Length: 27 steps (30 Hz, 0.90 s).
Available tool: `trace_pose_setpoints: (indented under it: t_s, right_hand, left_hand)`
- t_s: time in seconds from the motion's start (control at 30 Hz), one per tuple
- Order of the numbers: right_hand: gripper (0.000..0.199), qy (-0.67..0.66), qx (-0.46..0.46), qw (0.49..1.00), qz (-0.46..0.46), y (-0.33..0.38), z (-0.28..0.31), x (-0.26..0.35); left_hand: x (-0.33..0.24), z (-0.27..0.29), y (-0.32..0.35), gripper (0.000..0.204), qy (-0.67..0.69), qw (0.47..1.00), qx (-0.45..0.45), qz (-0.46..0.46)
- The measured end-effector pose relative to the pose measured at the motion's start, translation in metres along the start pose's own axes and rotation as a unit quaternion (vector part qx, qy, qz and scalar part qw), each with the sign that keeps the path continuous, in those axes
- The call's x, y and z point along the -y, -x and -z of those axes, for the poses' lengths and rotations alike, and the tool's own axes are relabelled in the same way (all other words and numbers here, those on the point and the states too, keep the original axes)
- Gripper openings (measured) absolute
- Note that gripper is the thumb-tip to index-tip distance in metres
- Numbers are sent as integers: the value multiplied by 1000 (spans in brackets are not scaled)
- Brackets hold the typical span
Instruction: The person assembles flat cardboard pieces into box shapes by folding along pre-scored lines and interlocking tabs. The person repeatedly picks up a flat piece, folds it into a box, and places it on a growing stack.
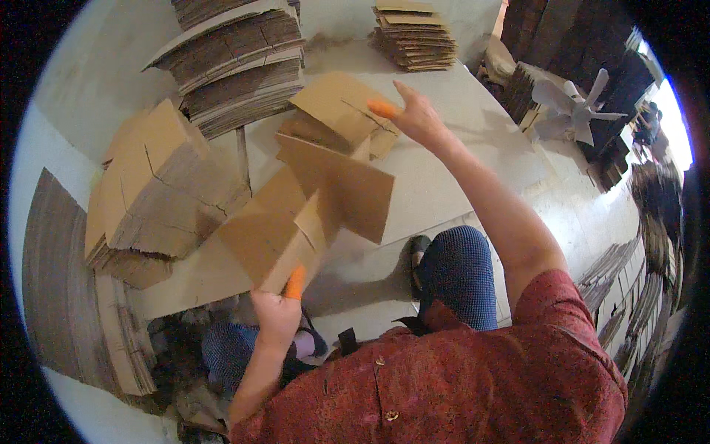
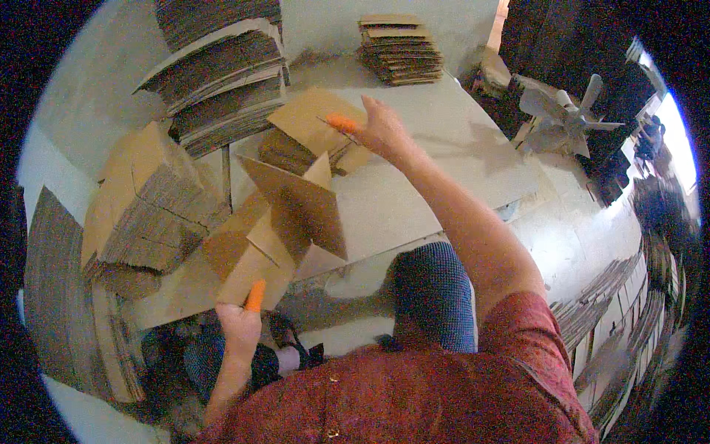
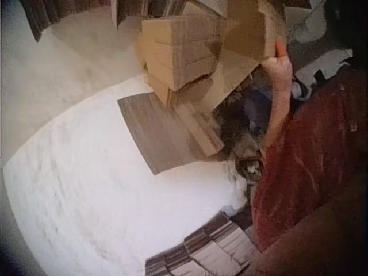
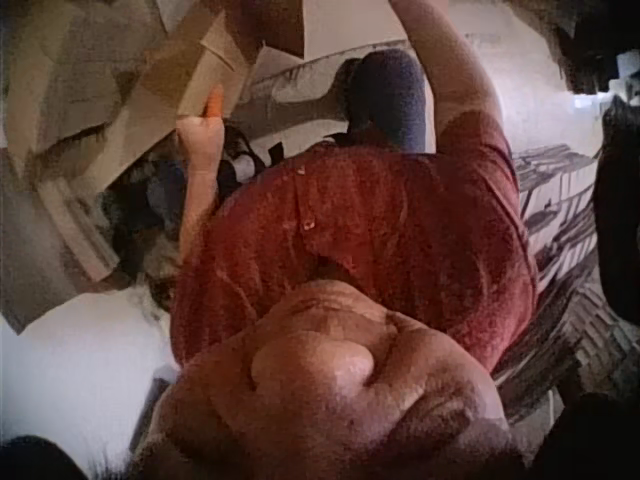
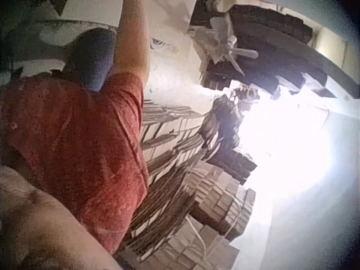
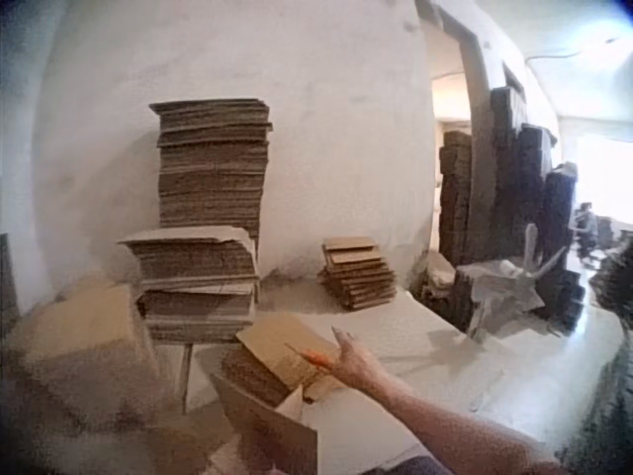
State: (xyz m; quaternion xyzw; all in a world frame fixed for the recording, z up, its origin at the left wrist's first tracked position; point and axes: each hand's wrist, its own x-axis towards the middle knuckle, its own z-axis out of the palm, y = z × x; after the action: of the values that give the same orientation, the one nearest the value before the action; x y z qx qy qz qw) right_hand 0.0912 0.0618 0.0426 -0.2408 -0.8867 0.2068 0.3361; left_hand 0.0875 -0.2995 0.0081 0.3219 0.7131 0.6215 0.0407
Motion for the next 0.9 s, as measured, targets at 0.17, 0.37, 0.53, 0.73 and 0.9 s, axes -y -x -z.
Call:
trace_pose_setpoints:
  t_s: [0.17,0.37,0.53,0.73,0.9]
  right_hand:
    - [90,180,50,982,-15,-51,-61,-27]
    - [71,130,150,979,-45,-80,-53,-26]
    - [49,116,106,986,-47,-83,-32,-37]
    - [33,88,20,992,-85,-86,-22,-58]
    - [28,61,-99,991,-69,-72,-11,-40]
  left_hand:
    - [11,-5,-2,14,-15,1000,8,19]
    - [17,0,-6,16,-36,999,4,7]
    - [18,1,-6,16,-26,1000,14,-9]
    - [9,-3,-6,16,1,1000,6,-7]
    - [11,1,-4,16,-4,1000,10,-12]
